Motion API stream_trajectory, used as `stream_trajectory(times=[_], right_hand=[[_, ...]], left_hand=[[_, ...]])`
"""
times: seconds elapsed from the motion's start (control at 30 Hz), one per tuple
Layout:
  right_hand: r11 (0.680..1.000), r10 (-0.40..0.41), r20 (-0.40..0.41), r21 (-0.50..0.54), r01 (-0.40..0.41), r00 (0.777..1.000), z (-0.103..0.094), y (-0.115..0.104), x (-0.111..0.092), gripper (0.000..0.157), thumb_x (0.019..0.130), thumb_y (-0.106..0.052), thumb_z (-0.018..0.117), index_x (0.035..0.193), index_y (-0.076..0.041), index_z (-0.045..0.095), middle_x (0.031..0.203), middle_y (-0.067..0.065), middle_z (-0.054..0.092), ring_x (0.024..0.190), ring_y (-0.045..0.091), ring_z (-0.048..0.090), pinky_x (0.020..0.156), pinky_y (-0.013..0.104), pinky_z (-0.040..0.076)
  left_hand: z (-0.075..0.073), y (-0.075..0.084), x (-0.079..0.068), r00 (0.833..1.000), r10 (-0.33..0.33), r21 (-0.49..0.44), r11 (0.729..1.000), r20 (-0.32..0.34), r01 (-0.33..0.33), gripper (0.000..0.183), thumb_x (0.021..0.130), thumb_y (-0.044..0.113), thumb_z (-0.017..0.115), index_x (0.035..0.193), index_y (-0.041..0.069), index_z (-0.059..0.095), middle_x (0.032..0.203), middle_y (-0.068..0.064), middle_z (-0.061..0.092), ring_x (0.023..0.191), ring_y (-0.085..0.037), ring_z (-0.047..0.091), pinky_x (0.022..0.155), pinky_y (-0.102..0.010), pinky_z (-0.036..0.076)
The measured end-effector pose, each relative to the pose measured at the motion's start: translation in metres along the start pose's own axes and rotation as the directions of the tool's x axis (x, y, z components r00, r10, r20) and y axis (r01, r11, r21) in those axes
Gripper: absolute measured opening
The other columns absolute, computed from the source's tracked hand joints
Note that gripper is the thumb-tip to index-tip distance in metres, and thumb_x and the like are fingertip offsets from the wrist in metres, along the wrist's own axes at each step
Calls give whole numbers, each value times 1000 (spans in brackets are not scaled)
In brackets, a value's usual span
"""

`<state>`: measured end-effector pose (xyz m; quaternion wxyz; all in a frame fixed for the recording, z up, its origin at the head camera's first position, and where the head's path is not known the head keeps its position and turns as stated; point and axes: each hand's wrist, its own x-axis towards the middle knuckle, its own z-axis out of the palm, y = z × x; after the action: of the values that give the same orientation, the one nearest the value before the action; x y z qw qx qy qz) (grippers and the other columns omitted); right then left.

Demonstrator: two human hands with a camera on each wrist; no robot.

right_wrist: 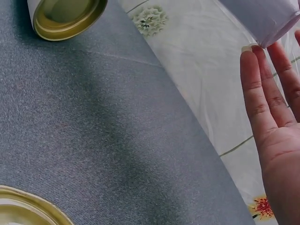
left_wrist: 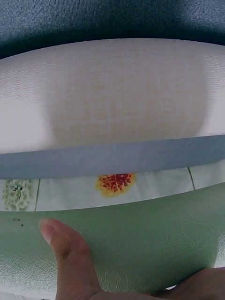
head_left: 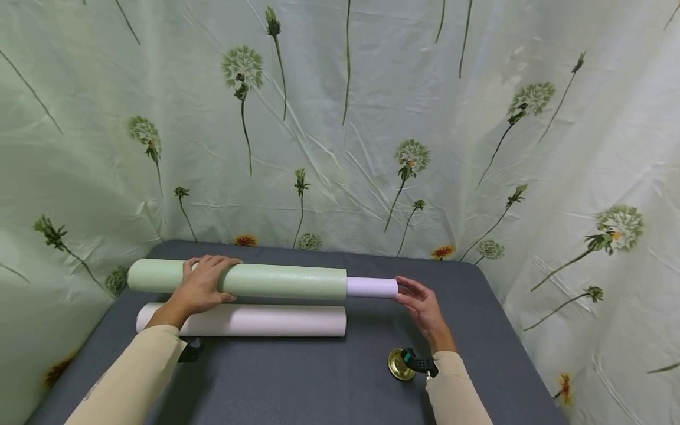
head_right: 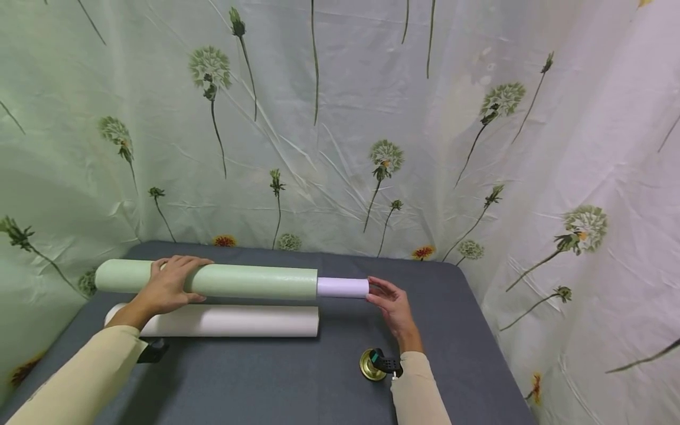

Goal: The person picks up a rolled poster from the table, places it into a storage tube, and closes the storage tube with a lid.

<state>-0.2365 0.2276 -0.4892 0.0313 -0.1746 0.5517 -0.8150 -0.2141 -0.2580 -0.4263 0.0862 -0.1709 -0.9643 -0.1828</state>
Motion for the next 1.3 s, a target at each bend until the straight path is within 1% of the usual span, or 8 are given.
stream_trajectory(times=[0.1, 0.33, 0.53, 0.7, 0.9, 1.1, 1.2, 1.3], right_hand=[[1000, 1, -18, -10, -1, 1000, 2, 1, -1, 45, 87, 23, 50, 115, -6, 68, 114, 0, 67, 102, 14, 64, 85, 27, 52], [997, 32, -63, -61, -36, 997, 5, 1, -2, 41, 87, 25, 47, 118, 6, 63, 111, -1, 67, 100, 12, 65, 84, 27, 53], [994, 6, -88, -108, -15, 996, 6, 6, -3, 36, 86, 20, 54, 118, 7, 64, 111, -2, 68, 99, 12, 65, 85, 26, 52], [991, -9, -91, -133, -4, 996, 10, 7, -2, 34, 85, 17, 58, 115, 3, 66, 110, -2, 68, 98, 12, 65, 85, 26, 52], [987, -26, -77, -157, 13, 997, 13, 7, 0, 32, 83, 15, 62, 115, 9, 64, 109, -1, 68, 96, 12, 65, 82, 26, 53], [986, -15, -63, -164, 5, 998, 14, 7, 0, 35, 84, 13, 63, 111, -8, 70, 108, -3, 68, 96, 11, 65, 81, 24, 53], [988, -8, -61, -157, -2, 998, 16, 7, 1, 35, 84, 14, 62, 112, -5, 69, 107, -2, 68, 95, 12, 65, 81, 25, 53], [987, 2, -57, -159, -11, 998, 17, 8, 2, 33, 84, 14, 62, 114, 2, 67, 108, -1, 68, 95, 12, 65, 81, 25, 53]], left_hand=[[1, -1, 0, 1000, 0, 4, 1000, 2, 0, 74, 66, 22, 88, 131, 8, 56, 126, -19, 57, 118, -43, 45, 93, -66, 21], [3, -1, -1, 1000, 6, 0, 1000, 0, -6, 74, 66, 22, 88, 130, 8, 56, 126, -19, 57, 117, -43, 46, 92, -67, 21], [5, -1, -2, 1000, 12, 3, 1000, -11, -12, 74, 64, 22, 89, 129, 8, 57, 125, -19, 58, 116, -42, 47, 92, -67, 21], [9, -3, -3, 1000, 16, -1, 1000, -25, -16, 74, 64, 20, 89, 129, 8, 57, 124, -18, 58, 116, -41, 48, 92, -66, 22], [12, -4, -5, 1000, 13, -10, 1000, -15, -13, 74, 64, 19, 89, 129, 8, 56, 124, -18, 58, 115, -42, 47, 91, -66, 21], [13, -2, -3, 1000, 13, -6, 1000, -14, -13, 74, 64, 20, 89, 130, 8, 56, 124, -18, 58, 116, -43, 47, 91, -66, 21], [12, -1, -3, 1000, 14, -5, 1000, -20, -14, 74, 63, 20, 89, 129, 8, 57, 123, -18, 59, 115, -43, 48, 91, -66, 21], [11, 0, -3, 1000, 10, -9, 1000, -17, -11, 74, 63, 19, 89, 129, 8, 57, 123, -18, 58, 116, -43, 47, 92, -66, 21]])
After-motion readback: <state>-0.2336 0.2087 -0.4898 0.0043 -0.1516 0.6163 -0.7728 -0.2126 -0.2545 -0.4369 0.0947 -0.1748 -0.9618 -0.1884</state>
